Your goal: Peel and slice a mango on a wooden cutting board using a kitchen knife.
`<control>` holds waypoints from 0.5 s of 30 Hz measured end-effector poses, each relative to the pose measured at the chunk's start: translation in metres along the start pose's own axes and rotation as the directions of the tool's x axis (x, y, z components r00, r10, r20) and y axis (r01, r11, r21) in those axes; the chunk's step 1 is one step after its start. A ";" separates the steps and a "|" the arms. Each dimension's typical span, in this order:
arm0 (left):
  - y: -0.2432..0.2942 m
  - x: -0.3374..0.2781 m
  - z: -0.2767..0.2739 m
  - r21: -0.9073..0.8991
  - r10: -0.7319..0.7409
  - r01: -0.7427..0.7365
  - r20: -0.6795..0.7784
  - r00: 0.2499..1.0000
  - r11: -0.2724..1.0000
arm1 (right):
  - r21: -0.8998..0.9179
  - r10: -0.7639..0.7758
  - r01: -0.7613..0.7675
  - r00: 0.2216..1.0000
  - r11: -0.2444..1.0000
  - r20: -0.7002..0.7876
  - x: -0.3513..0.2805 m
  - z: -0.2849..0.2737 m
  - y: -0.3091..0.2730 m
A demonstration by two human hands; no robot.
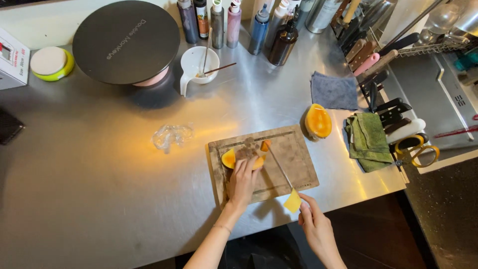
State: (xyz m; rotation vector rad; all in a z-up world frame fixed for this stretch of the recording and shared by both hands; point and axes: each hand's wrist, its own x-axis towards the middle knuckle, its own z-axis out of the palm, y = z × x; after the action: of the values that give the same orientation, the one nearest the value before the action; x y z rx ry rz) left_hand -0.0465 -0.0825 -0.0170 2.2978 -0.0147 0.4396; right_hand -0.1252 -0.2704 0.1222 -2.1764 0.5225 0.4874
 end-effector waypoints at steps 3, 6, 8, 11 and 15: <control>-0.006 0.006 0.001 -0.052 0.003 -0.004 -0.005 1.000 0.999 | -0.071 0.069 -0.066 0.997 0.995 0.041 -0.012 0.006 0.004; -0.003 0.001 -0.006 -0.166 -0.056 0.046 -0.055 0.997 0.985 | -0.177 0.079 -0.071 0.996 0.982 0.040 -0.019 0.009 -0.005; -0.003 -0.002 -0.007 -0.183 -0.061 0.047 -0.069 0.996 0.982 | -0.193 0.078 -0.068 0.996 0.979 0.041 -0.020 0.012 -0.010; 0.000 -0.005 -0.010 -0.192 -0.064 0.046 -0.091 0.994 0.980 | -0.197 0.061 -0.052 0.997 0.979 0.040 -0.020 0.014 -0.015; -0.003 -0.005 -0.005 -0.178 -0.064 0.046 -0.095 0.993 0.983 | -0.175 0.039 -0.028 0.998 0.984 0.058 -0.018 0.017 -0.014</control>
State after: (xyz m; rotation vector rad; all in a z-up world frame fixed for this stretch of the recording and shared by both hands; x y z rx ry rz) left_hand -0.0528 -0.0775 -0.0171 2.0954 0.0574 0.5048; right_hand -0.1355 -0.2453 0.1306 -2.3136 0.4992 0.6372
